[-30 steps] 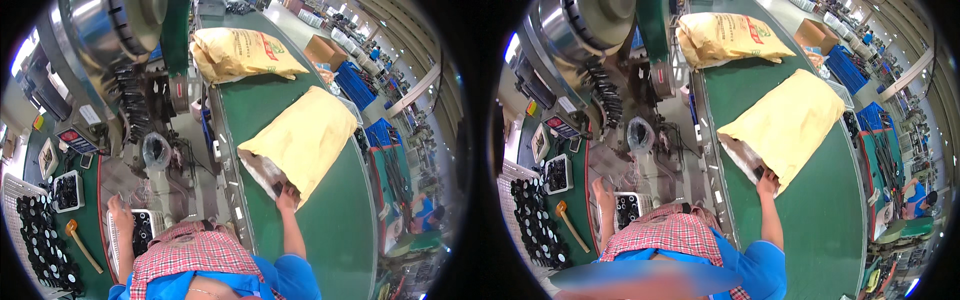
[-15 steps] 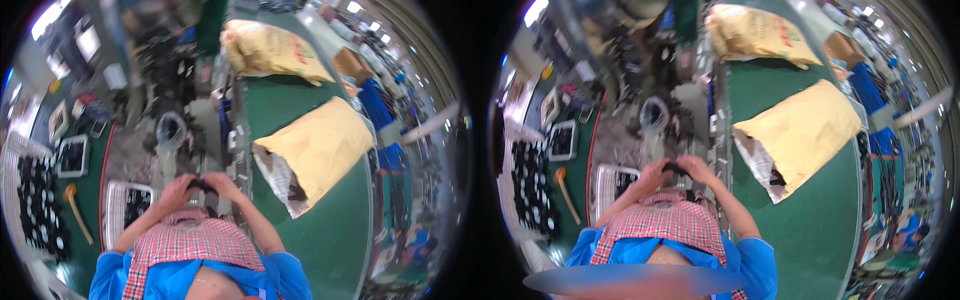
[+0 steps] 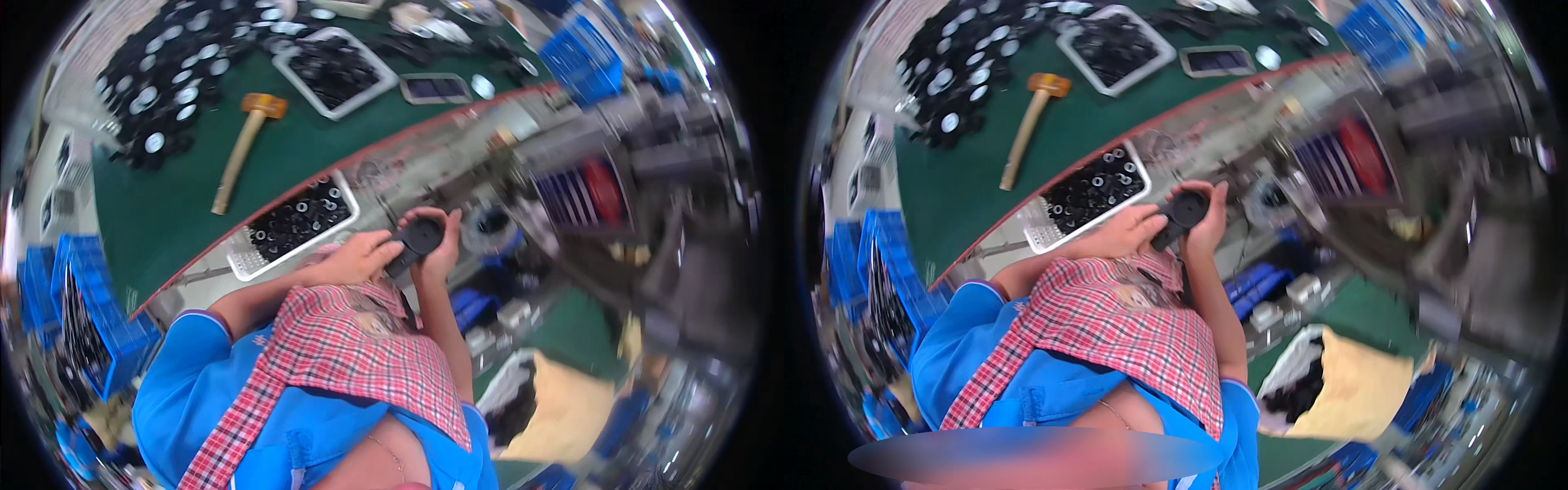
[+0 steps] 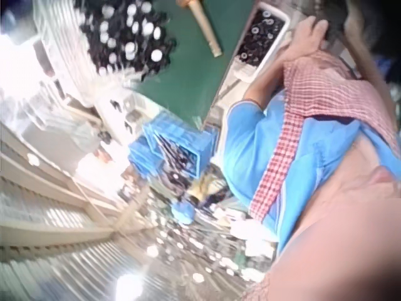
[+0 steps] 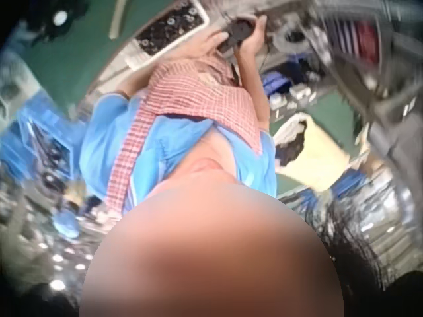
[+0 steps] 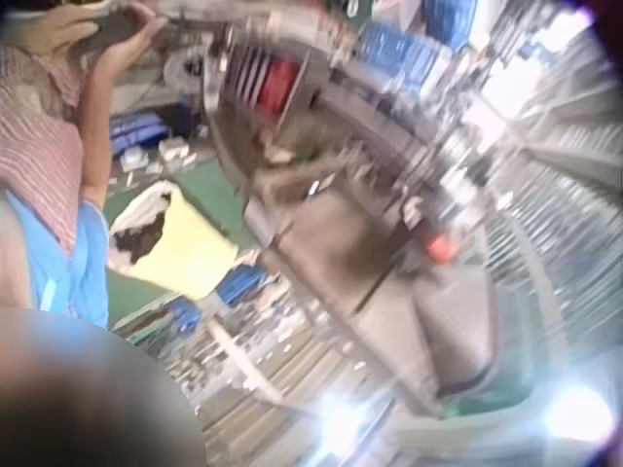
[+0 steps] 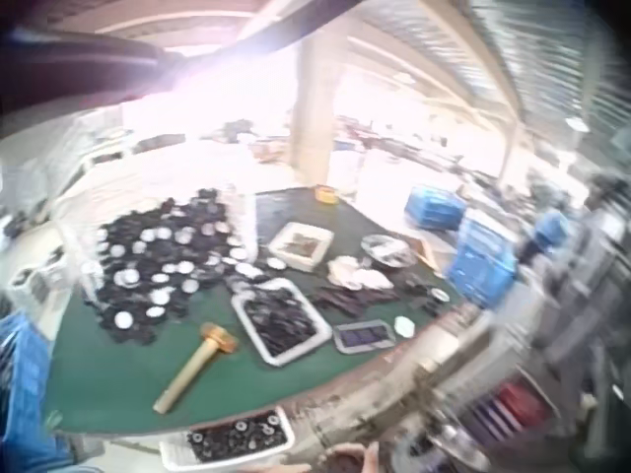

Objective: The person repeatedly picks up a black rubber component and a white circular insert, places them into a press machine, and uses a rubber mallet to secure the insert. The finished assemblies are placed into a white tray on the table.

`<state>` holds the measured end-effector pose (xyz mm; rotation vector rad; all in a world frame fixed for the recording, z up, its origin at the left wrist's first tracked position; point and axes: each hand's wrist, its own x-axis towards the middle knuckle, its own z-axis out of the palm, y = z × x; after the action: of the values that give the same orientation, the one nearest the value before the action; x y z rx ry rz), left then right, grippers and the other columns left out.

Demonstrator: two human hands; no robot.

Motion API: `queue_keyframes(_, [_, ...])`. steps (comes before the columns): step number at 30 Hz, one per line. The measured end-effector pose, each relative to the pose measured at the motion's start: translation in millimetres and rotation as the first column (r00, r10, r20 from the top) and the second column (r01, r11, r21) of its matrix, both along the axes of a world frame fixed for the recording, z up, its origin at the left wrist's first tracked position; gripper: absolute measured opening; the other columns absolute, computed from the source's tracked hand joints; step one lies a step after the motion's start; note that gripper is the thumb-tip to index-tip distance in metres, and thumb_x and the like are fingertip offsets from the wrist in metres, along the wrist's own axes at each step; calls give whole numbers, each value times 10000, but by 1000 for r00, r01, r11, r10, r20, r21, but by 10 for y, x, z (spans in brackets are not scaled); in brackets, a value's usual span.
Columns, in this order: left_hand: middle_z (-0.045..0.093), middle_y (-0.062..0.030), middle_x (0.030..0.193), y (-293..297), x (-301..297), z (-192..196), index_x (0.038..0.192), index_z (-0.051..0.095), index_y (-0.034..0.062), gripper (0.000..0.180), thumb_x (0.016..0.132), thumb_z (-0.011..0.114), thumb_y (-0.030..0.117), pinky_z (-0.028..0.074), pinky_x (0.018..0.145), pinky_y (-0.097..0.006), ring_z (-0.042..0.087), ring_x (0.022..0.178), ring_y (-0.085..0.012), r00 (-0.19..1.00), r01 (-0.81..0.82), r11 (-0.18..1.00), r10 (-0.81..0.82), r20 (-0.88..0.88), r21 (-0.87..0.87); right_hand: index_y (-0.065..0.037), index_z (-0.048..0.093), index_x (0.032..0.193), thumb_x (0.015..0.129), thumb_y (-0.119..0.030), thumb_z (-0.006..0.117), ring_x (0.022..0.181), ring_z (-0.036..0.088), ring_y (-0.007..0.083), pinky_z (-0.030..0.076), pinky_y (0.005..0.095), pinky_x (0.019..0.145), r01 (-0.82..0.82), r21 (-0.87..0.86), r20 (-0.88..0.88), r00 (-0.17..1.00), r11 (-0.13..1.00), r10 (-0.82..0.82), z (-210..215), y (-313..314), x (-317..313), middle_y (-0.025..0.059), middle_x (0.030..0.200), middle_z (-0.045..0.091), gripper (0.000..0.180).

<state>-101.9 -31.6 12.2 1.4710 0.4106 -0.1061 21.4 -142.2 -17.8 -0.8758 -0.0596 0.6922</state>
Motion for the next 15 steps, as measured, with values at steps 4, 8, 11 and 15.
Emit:
queue_keyframes(4, [603, -86, 646, 690, -26, 19, 898, 578, -8, 350, 1034, 518, 309, 469, 543, -341, 605, 584, -183, 991, 98, 993, -92, -95, 60, 8, 633, 912, 1058, -497, 349, 792, 607, 318, 519, 429, 783, -60, -34, -166, 985, 998, 54, -46, 637, 33, 181, 860, 630, 597])
queue_keyframes(8, [631, -151, 811, 2124, -14, -410, 893, 588, 4, 235, 991, 540, 212, 500, 671, -405, 619, 730, -301, 952, -236, 792, 71, 299, 563, -8, 660, 945, 1032, -554, 355, 819, 612, 331, 524, 433, 761, -134, 17, -374, 918, 991, 131, -259, 930, 126, 186, 883, 644, 631])
queue_keyframes(11, [634, -148, 1043, 3525, -132, -525, 1055, 656, 66, 223, 843, 635, 132, 499, 839, -464, 601, 968, -359, 795, -362, -92, 490, 359, 927, 3, 649, 999, 1044, -536, 342, 817, 628, 335, 538, 444, 779, -121, 23, -472, 874, 992, 118, -302, 962, 205, 186, 891, 659, 622])
queue_keyframes(15, [595, -137, 1143, 4708, -748, -950, 1141, 613, 112, 326, 820, 639, 58, 517, 847, -466, 601, 1047, -363, 854, 82, -208, 518, 39, 975, 0, 646, 1021, 1028, -557, 360, 839, 649, 333, 542, 455, 787, -116, -152, -484, 874, 982, 28, -382, 989, 259, 184, 908, 675, 626])
